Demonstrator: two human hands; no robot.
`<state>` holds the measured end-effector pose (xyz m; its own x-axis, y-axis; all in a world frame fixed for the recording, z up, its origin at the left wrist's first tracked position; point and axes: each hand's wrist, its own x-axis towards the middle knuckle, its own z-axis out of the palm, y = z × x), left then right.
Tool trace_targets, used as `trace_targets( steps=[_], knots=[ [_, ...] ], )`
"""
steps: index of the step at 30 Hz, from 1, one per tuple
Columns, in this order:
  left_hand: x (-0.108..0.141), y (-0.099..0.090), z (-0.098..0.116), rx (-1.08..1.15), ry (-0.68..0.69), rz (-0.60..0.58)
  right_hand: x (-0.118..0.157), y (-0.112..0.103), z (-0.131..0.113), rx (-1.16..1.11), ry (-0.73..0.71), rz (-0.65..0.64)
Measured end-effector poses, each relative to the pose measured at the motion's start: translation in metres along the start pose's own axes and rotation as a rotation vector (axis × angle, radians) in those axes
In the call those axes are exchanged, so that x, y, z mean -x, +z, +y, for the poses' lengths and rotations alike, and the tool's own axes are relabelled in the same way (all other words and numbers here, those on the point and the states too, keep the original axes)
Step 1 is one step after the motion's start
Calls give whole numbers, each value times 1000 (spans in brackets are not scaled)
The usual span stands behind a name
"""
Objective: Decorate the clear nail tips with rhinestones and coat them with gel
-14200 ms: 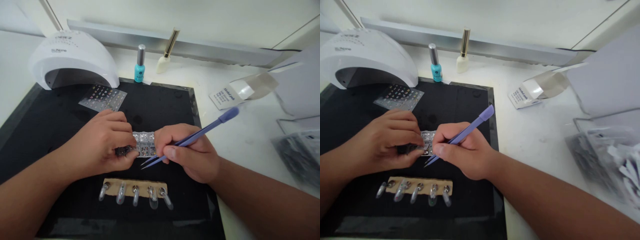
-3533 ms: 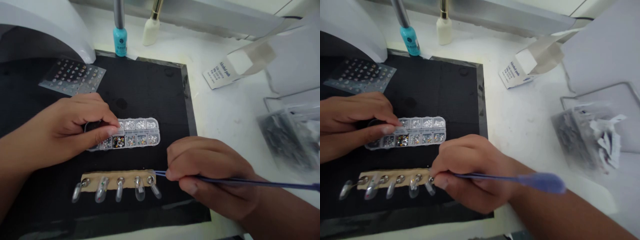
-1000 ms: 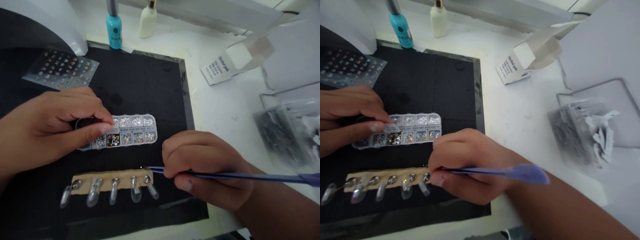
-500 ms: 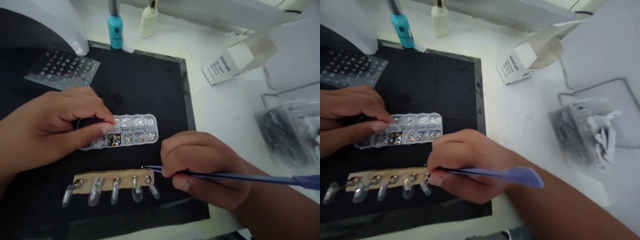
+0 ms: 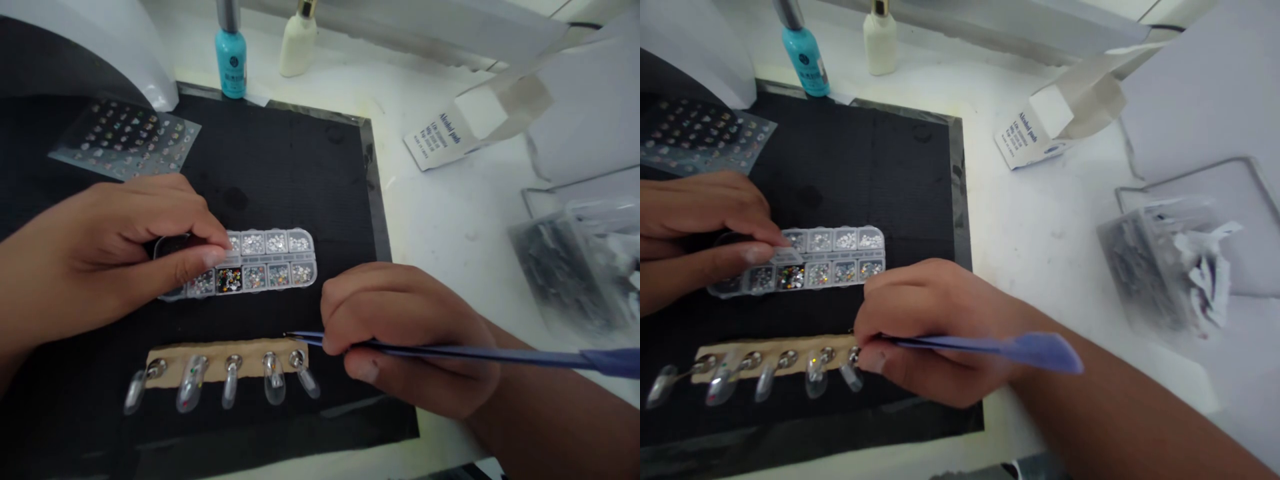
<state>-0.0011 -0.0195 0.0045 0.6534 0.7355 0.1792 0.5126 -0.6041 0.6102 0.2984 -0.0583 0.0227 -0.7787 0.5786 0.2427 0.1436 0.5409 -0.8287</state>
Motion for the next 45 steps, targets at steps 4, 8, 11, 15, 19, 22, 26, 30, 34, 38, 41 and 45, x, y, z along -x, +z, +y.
trace_targets(
  steps=[4, 8, 11, 15, 19, 22, 26, 30, 34, 38, 41, 45],
  knots=[
    [0, 1, 0, -4, 17, 9, 0, 0, 0, -17, 3, -24],
    [0, 0, 0, -8, 9, 2, 0, 0, -1, 0, 10, -12],
    [0, -1, 0, -7, 16, 7, -1, 1, 0, -31, -1, -17],
    [0, -1, 0, -11, 20, 4, 0, 1, -1, -25, 7, -12],
    [0, -1, -1, -4, 10, 9, 0, 1, -2, -16, 10, -2],
    [1, 0, -2, -3, 5, 11, -1, 1, 1, -33, -2, 21],
    [0, 1, -4, 5, 25, 20, -4, 1, 10, -100, -155, 43],
    [-3, 0, -2, 32, 41, 13, -6, 5, 13, -246, -160, 140],
    [-7, -3, 2, 51, 17, 10, -8, 12, 10, -352, -166, 205],
    [-8, -4, 4, 75, -9, 0, -9, 17, 7, -389, -186, 221],
    [-7, -4, 4, 85, -33, 12, -8, 18, 5, -395, -203, 197],
    [-6, -2, 2, 95, -61, 31, -7, 19, 2, -368, -199, 197]
  ],
)
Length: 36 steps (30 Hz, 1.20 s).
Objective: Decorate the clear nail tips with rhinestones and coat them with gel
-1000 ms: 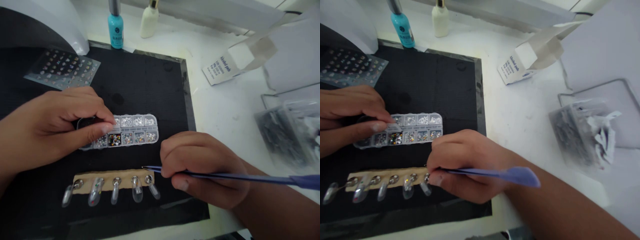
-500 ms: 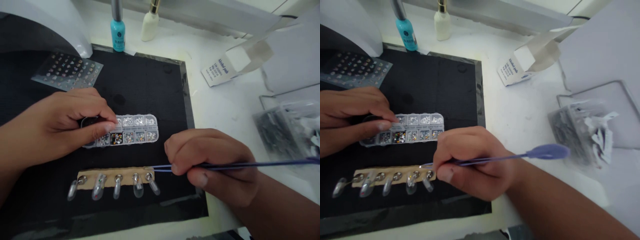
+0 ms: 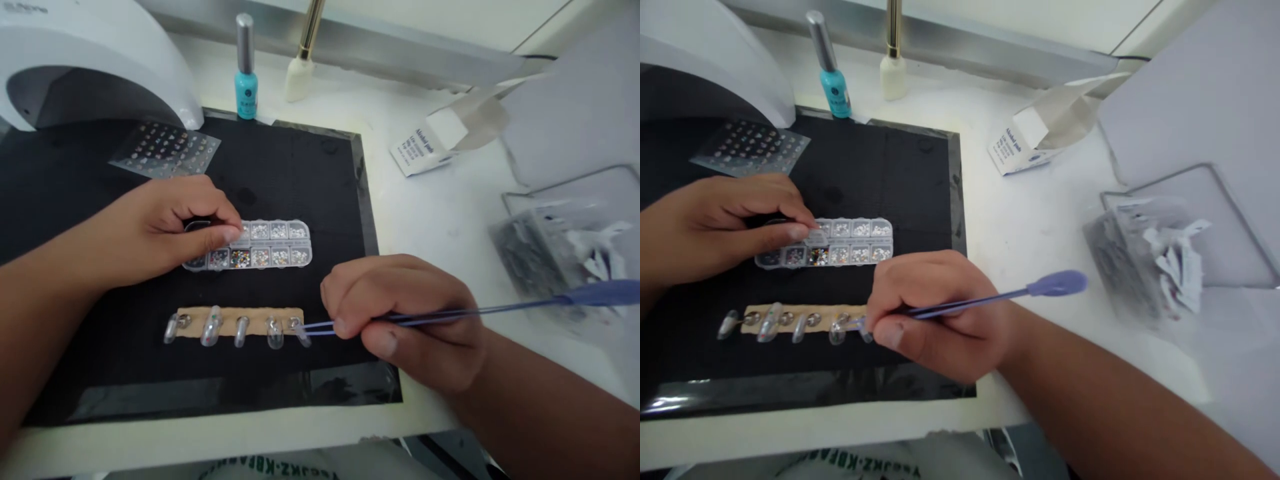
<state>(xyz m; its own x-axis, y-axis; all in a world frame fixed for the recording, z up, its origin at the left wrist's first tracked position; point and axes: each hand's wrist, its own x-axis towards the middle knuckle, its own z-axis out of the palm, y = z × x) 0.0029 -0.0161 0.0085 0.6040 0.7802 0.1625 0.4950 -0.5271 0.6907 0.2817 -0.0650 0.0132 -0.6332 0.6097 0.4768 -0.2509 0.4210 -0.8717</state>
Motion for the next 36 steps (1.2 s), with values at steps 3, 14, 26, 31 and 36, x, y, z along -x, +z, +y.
trace_targets(
  steps=[3, 14, 26, 31, 36],
  knots=[
    [1, 1, -1, 4, -6, -4, 0, 0, -1, 22, -41, -29],
    [0, 0, 1, 8, -24, -7, 1, 3, -4, 52, 14, -1],
    [2, -1, -1, -11, -4, -29, -1, -11, -6, 122, 18, -40],
    [4, -1, -2, -28, -9, -27, -2, -21, -11, 233, 31, -115],
    [3, -1, 1, -31, 5, -13, -6, -25, -17, 295, 131, -213]
  ],
)
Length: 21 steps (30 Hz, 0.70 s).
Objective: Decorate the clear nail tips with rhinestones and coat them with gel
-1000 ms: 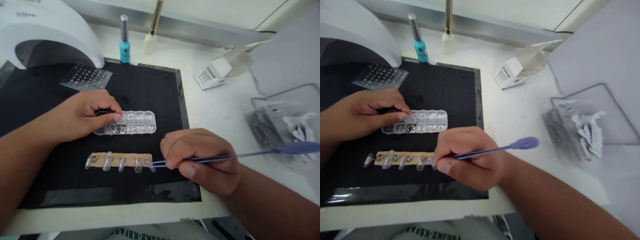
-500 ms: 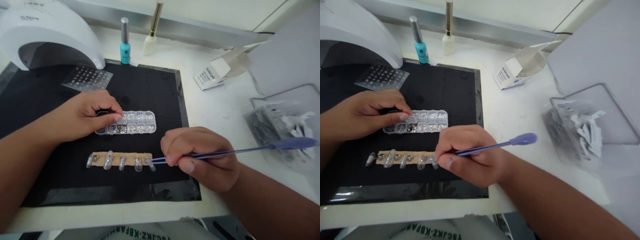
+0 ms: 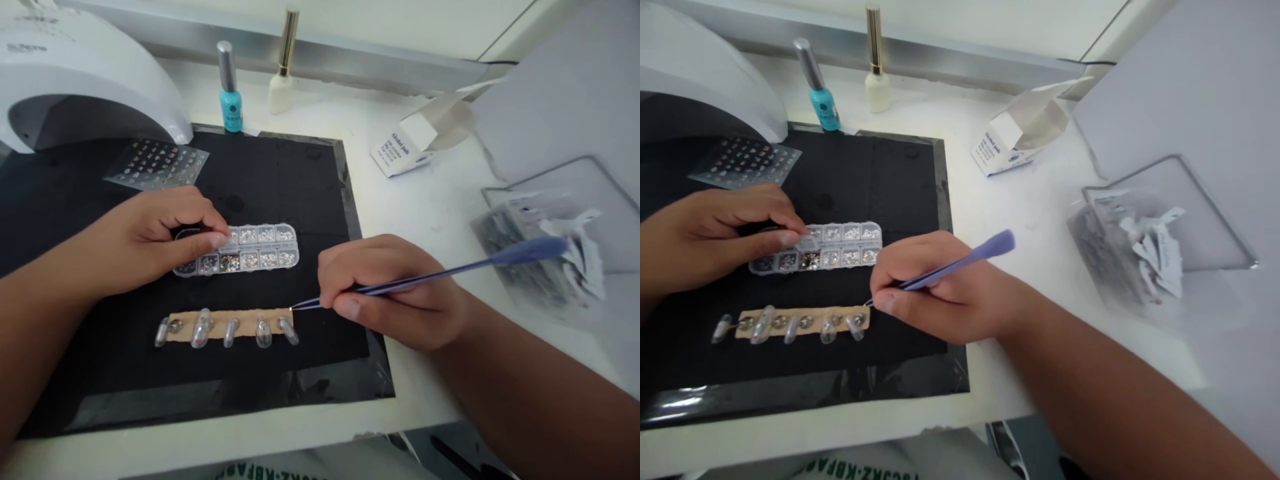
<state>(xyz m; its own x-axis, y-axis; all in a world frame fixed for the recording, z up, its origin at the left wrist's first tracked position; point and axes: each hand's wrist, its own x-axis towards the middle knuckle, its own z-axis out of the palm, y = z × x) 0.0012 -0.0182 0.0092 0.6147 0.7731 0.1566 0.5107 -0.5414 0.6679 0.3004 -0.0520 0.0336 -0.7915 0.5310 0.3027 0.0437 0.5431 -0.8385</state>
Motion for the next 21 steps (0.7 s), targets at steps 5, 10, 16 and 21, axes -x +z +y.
trace_targets(
  steps=[5, 10, 16, 21],
  knots=[
    [-3, -1, 3, -7, 35, 9, 0, 1, -5, -45, 28, -49],
    [-3, -1, 2, -22, 52, 3, 0, 3, -3, -86, 11, -43],
    [-3, -1, 2, -27, 59, 20, 0, 4, -1, -94, 2, -50],
    [-4, 0, 3, -24, 54, 17, -1, 4, -1, -83, -1, -48]
  ],
)
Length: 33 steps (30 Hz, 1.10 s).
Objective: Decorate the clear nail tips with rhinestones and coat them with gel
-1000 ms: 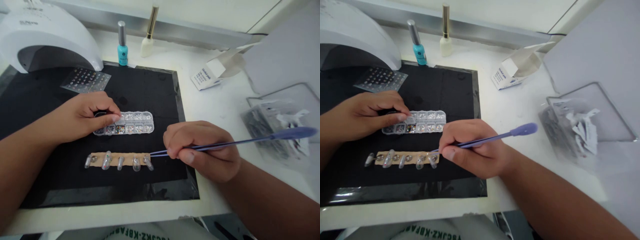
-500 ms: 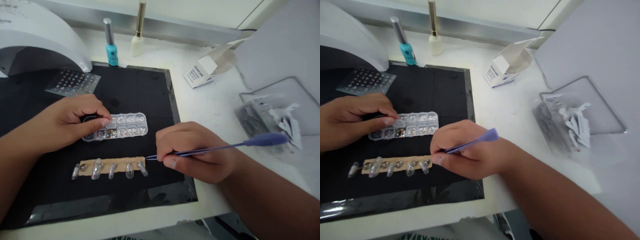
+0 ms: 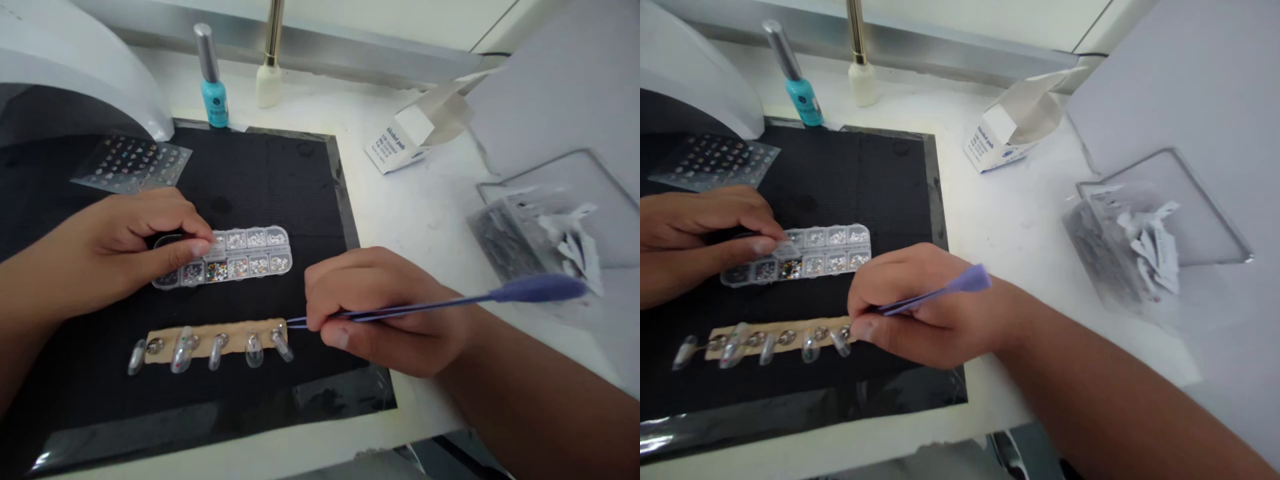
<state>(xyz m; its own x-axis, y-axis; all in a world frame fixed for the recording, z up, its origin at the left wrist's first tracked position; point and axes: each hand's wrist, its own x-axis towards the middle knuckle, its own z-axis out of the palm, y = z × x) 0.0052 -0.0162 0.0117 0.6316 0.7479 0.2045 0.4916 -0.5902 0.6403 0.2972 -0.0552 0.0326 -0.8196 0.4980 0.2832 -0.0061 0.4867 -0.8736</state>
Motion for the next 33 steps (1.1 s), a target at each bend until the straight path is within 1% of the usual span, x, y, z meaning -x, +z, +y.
trace_targets(
  steps=[9, 14, 20, 23, 29, 33],
  knots=[
    [5, 0, -5, -15, -24, -20, 0, -2, 2, 32, -41, -5],
    [2, -1, 0, -1, -16, -2, 1, 0, 1, 54, -32, 28],
    [0, 0, 3, 17, -24, 17, 2, -2, -1, 84, -71, 93],
    [0, 0, 2, 21, -31, 7, 3, 0, -5, 99, -81, 101],
    [0, -1, 1, 38, -56, -21, 8, 14, -16, 139, -14, 197],
    [2, -1, -1, 41, -76, -16, 12, 16, -21, 282, 31, 174]
  ],
)
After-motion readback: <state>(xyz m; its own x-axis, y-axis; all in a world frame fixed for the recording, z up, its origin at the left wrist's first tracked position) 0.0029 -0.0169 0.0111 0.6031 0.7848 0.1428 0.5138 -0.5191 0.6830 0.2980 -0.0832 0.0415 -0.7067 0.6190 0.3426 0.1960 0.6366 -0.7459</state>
